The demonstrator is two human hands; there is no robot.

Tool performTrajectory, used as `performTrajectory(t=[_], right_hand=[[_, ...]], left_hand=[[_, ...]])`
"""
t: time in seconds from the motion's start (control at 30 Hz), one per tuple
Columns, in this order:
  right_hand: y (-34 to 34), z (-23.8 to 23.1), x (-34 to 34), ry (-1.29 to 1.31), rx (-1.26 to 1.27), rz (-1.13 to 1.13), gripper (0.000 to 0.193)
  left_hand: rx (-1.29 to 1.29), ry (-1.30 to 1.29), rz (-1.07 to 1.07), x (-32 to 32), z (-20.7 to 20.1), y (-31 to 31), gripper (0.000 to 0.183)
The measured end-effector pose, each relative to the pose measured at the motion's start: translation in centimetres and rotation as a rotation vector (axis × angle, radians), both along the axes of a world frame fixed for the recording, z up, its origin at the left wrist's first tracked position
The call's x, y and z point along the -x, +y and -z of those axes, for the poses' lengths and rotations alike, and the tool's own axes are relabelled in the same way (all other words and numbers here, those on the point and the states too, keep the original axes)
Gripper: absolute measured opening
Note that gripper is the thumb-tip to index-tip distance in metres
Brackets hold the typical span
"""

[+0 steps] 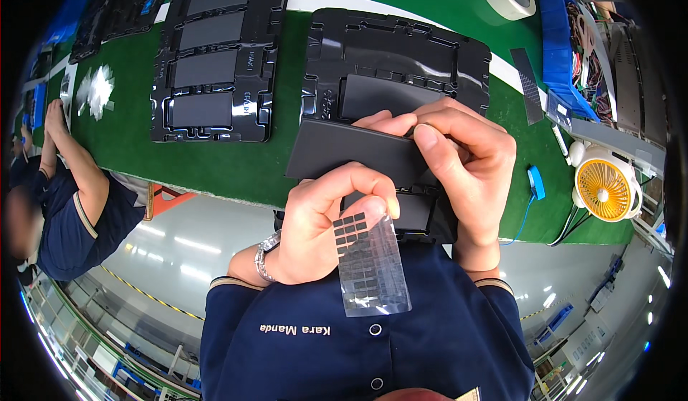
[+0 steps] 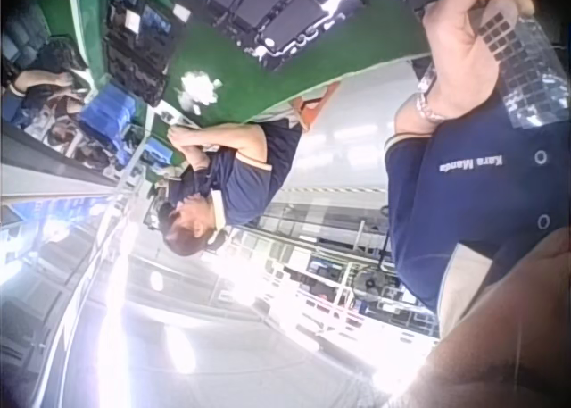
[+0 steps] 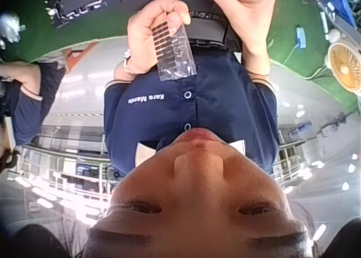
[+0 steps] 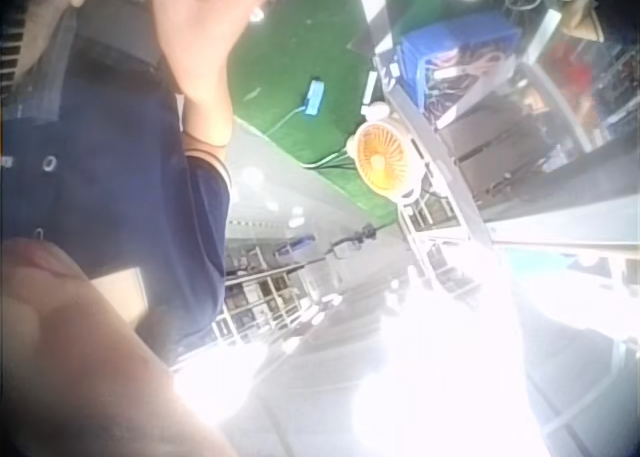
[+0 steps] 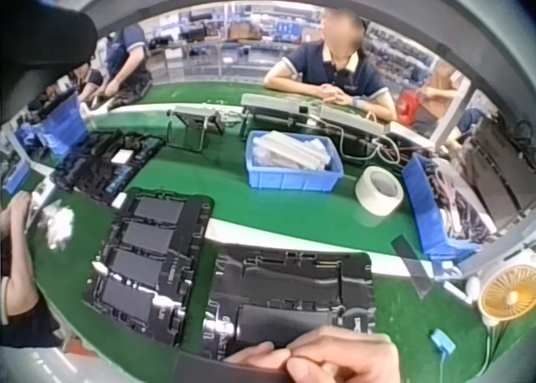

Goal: The recorder is applying small adhesive pads and protective films to black plastic device casings on an assembly line.

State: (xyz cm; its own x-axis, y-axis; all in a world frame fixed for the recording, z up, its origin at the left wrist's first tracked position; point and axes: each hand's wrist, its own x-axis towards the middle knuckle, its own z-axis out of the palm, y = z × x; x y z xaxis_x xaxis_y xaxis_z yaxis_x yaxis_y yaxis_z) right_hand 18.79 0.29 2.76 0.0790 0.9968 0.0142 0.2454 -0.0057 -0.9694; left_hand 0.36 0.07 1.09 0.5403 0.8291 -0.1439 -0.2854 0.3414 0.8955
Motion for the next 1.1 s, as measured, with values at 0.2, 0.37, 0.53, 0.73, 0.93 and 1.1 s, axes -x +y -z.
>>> performTrajectory(t=[0.2,0.37,0.53,0.73,0.93,1.1], right_hand=[[0.0,0.0,0.0,-0.023,-0.012,0.004,0.006],[-0.1,0.0,0.2,-0.03,0.011,0.019,0.006],[0.0,0.6,0.0,-0.184,-0.078,0.029,0.007],[0.1,0.2,-0.4,-0.431,-0.07,0.073,0.027],[-1.4,0.6,-1.3,-0.111,0.033,-0.032,0.022],[-2.0,0.4,-1.5,0.02,0.108,-0.04,0.019]], left_hand=[[-0.018,0.001,0.009,0.1,0.1,0.0,0.012],[-0.075,-0.022,-0.005,0.1,0.5,-0.2,0.011],[-0.025,0.059,-0.017,-0.3,0.0,-0.5,0.031],[-0.16,0.07,-0.059,-0.3,0.9,-0.6,0.018],[-0.258,0.003,-0.09,-0.5,1.7,-0.7,0.019],[-0.093,-0.005,-0.003,-0.2,1.1,-0.6,0.019]])
